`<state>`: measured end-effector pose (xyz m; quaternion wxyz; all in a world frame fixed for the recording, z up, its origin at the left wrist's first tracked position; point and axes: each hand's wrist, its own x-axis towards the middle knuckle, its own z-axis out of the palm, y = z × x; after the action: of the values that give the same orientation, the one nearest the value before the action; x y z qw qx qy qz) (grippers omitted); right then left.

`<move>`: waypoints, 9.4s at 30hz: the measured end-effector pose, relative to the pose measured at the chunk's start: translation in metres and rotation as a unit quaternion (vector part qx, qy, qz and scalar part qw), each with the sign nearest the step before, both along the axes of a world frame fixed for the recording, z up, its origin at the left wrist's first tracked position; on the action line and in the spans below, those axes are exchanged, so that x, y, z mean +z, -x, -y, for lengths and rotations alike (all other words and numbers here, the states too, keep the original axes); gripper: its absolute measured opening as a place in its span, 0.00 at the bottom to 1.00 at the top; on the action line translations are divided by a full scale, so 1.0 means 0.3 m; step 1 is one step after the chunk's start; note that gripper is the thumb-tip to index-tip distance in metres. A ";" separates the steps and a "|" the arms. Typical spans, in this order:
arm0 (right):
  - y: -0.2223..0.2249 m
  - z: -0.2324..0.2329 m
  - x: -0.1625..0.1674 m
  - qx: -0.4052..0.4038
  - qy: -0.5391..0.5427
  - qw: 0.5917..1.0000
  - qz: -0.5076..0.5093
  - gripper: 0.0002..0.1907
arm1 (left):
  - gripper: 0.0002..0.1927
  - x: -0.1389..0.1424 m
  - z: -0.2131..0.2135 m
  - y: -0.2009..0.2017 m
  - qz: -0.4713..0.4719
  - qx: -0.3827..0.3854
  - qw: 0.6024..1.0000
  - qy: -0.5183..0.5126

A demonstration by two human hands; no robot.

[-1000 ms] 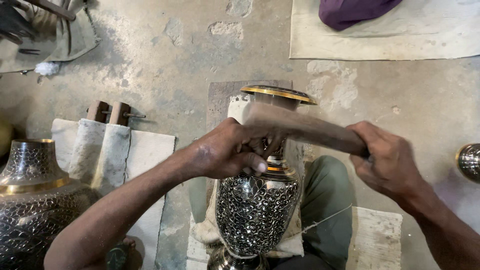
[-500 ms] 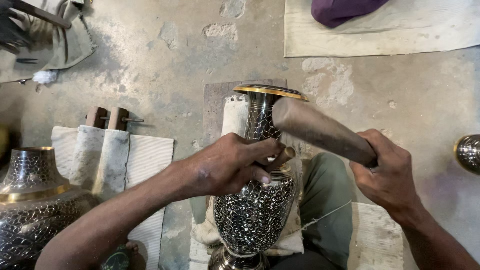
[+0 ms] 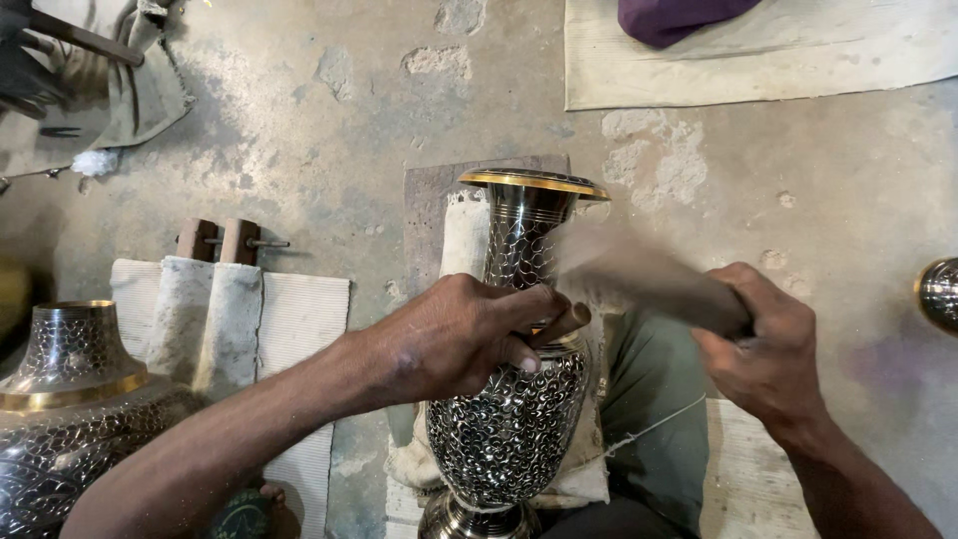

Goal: The person sits on the floor with an engraved brass vase held between their legs, positions a small chisel against the vase surface, and repeatedly strikes the chisel with a wooden mallet to chase the decorative pattern, repositioning the chisel around the vase as they work.

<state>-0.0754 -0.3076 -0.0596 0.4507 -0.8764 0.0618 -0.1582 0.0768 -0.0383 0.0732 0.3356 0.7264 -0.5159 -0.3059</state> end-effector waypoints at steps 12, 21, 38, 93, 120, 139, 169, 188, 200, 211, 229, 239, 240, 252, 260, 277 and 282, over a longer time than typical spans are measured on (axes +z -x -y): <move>0.007 0.011 -0.002 0.000 0.043 0.998 -0.055 0.12 | 0.18 -0.022 -0.010 -0.014 -0.032 0.001 0.999 -0.013; 0.023 0.009 0.000 -0.004 0.034 0.999 0.005 0.15 | 0.04 -0.058 -0.015 -0.037 0.030 -0.039 0.995 -0.088; 0.014 -0.005 0.017 -0.004 0.038 0.999 0.019 0.12 | 0.09 -0.062 -0.004 -0.060 0.003 -0.050 0.999 0.011; 0.005 0.078 -0.034 -0.019 0.065 0.988 -0.141 0.10 | 0.12 -0.028 0.004 -0.073 -0.036 0.012 0.998 -0.040; 0.006 0.111 0.003 0.005 0.085 0.989 -0.118 0.10 | 0.18 -0.042 0.001 -0.068 -0.050 0.016 0.999 0.012; 0.009 0.122 -0.025 0.009 0.192 0.978 -0.086 0.06 | 0.17 -0.043 -0.006 -0.067 -0.063 0.030 0.997 -0.044; -0.038 0.135 -0.058 0.003 -0.042 0.986 -0.161 0.08 | 0.14 -0.048 -0.030 -0.073 -0.028 0.045 0.998 -0.017; -0.017 0.098 -0.006 0.013 0.216 0.973 -0.082 0.11 | 0.14 -0.022 -0.043 -0.078 -0.037 0.066 0.996 -0.045; 0.023 0.078 -0.022 -0.035 0.041 0.996 -0.070 0.14 | 0.17 -0.017 -0.004 -0.063 -0.048 0.007 0.999 -0.012; 0.029 0.083 -0.019 -0.002 -0.052 0.994 -0.096 0.08 | 0.15 -0.016 0.006 -0.068 -0.050 0.008 0.998 -0.029; 0.039 0.060 -0.047 -0.069 0.144 0.978 -0.137 0.08 | 0.16 -0.020 0.028 -0.057 -0.051 0.028 0.995 -0.082; 0.057 0.087 -0.056 -0.065 0.045 0.977 -0.197 0.08 | 0.15 -0.028 0.028 -0.069 -0.031 0.005 0.999 -0.025; 0.060 0.087 -0.057 -0.044 0.117 0.978 -0.164 0.08 | 0.14 -0.026 0.025 -0.069 -0.028 0.004 0.999 -0.021; 0.066 0.115 -0.035 -0.065 0.080 0.983 -0.154 0.07 | 0.13 -0.008 0.016 -0.073 -0.053 0.043 0.994 -0.083; 0.046 0.125 -0.004 -0.037 0.142 0.972 -0.186 0.08 | 0.12 -0.014 0.000 -0.057 -0.039 0.037 0.996 -0.064; -0.006 0.132 0.038 -0.011 0.009 0.973 -0.229 0.09 | 0.13 0.034 -0.051 -0.028 -0.050 0.162 0.979 -0.110; -0.067 0.122 0.094 0.029 -0.007 0.972 -0.234 0.08 | 0.15 -0.014 -0.064 0.002 -0.054 0.182 0.975 -0.112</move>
<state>-0.0554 -0.3442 -0.0312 0.4342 -0.8874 0.1408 0.0649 0.0764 -0.0190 0.0690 0.3295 0.8234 -0.3188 -0.3343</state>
